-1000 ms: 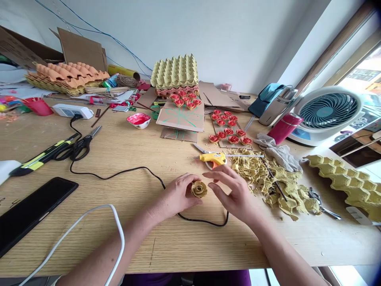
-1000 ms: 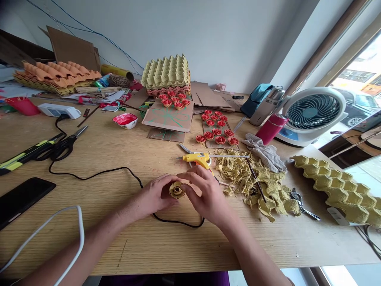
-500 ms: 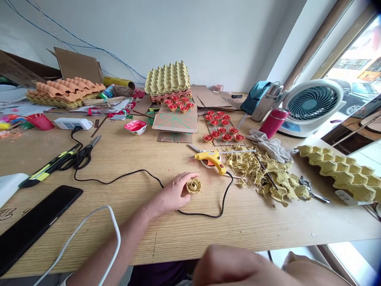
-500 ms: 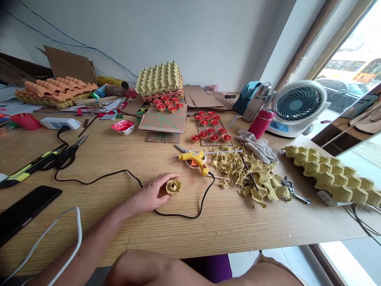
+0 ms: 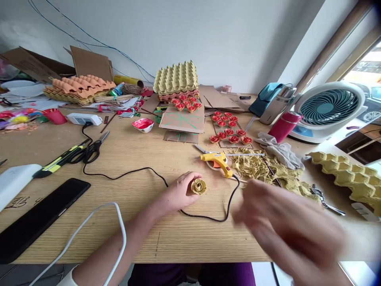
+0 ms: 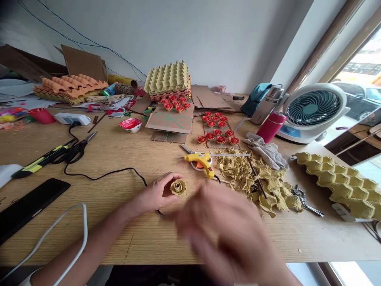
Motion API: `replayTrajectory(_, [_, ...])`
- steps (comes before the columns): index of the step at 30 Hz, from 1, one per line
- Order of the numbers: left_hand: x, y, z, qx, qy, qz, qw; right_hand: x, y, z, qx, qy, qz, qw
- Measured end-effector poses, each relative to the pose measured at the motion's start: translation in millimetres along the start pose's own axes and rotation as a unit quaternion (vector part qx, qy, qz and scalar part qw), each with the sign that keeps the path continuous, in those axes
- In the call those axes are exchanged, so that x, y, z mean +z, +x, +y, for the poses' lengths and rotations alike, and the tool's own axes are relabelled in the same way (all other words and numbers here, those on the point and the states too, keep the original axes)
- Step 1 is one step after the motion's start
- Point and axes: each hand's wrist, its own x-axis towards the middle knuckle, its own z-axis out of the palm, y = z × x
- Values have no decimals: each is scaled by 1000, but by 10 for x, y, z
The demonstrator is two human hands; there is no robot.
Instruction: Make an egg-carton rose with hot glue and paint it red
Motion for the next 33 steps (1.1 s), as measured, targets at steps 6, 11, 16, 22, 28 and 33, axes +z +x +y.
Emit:
replayTrajectory(6, [36,8,4,-30,-26,22,999,315,276,356,76,-62,-57,994])
replayTrajectory(11, [39,33,-28,-6,2,23,1000,518,212,477,73,-112,-117,984])
replayTrajectory(16, [29,46,-36,-4,10,18,1000,548,245,467,67,-123,-120,983])
replayTrajectory(22, [32,55,-46,0,10,16,1000,570,221,497,66,-116,-107,985])
replayTrajectory(28, [12,57,-33,-10,18,13,1000,559,229,489,74,-118,-119,983])
replayTrajectory(33, [4,56,-22,-6,30,9,999,551,234,511,72,-110,-108,985])
